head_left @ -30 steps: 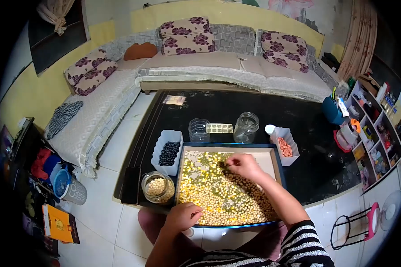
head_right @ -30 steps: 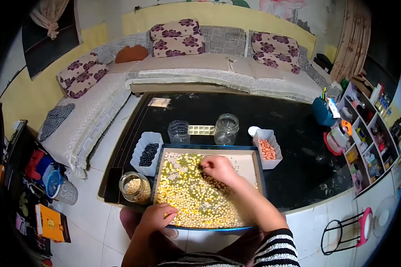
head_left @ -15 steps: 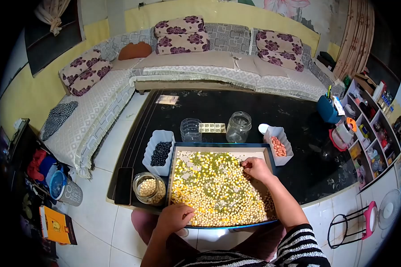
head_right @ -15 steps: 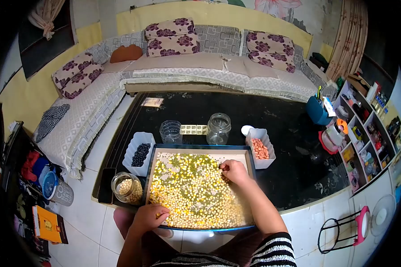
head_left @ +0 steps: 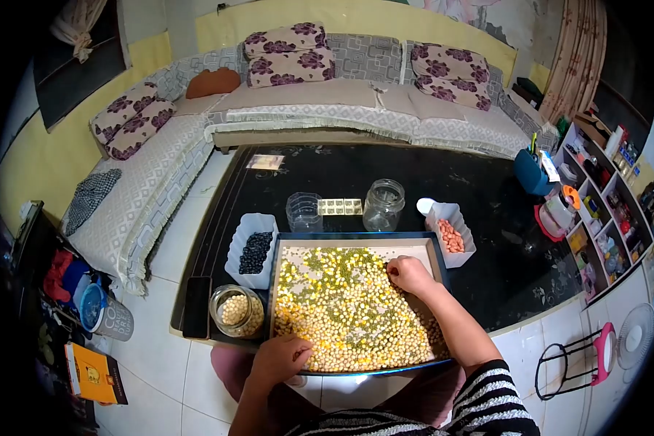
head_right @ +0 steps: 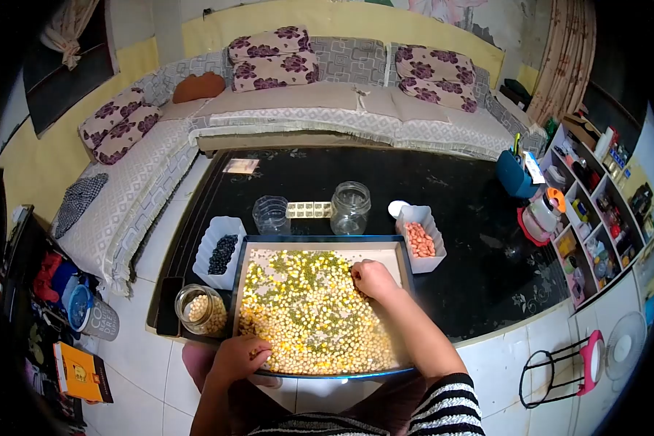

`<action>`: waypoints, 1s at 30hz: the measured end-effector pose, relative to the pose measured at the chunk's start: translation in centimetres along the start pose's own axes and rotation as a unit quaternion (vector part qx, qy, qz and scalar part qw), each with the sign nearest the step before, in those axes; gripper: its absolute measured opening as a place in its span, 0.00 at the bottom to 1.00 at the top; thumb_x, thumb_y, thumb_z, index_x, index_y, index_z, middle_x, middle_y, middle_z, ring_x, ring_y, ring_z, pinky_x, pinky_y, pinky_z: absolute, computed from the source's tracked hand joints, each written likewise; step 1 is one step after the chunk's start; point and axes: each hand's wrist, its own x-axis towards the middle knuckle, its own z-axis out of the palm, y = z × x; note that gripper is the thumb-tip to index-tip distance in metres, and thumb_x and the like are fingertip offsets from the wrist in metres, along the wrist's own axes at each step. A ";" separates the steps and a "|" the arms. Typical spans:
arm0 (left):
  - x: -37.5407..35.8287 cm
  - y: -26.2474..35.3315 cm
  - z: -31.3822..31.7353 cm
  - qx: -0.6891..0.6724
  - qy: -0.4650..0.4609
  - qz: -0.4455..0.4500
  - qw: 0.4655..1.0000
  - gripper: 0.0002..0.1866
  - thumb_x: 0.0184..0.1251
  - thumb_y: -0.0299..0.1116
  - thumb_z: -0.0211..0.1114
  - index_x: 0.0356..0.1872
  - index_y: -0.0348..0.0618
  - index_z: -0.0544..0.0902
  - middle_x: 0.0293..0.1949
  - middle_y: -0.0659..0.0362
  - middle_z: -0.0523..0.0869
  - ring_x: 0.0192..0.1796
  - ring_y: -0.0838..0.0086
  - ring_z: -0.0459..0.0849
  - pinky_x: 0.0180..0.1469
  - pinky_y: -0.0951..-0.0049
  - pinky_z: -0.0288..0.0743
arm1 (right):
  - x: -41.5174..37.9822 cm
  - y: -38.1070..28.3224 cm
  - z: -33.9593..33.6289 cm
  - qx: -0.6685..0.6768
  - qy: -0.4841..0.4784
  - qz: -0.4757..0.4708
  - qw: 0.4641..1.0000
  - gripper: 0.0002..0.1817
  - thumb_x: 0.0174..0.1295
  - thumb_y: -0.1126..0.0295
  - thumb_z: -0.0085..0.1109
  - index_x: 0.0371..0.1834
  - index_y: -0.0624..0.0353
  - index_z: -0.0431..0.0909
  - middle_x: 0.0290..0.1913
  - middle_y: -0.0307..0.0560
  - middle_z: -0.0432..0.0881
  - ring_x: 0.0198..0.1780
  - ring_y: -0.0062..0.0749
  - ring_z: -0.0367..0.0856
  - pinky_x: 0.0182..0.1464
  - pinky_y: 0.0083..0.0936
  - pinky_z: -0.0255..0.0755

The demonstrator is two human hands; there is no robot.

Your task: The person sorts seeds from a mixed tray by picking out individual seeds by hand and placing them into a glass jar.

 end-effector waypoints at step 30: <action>0.0 -0.5 0.3 -0.022 0.022 0.042 0.999 0.06 0.54 0.36 0.63 0.31 0.48 0.82 0.27 0.58 0.81 0.30 0.63 0.80 0.32 0.67 0.74 | 4.3 -19.4 -1.3 0.290 0.046 -0.222 0.930 0.06 0.50 0.77 0.57 0.32 0.59 0.78 0.32 0.46 0.79 0.34 0.36 0.80 0.39 0.27 0.75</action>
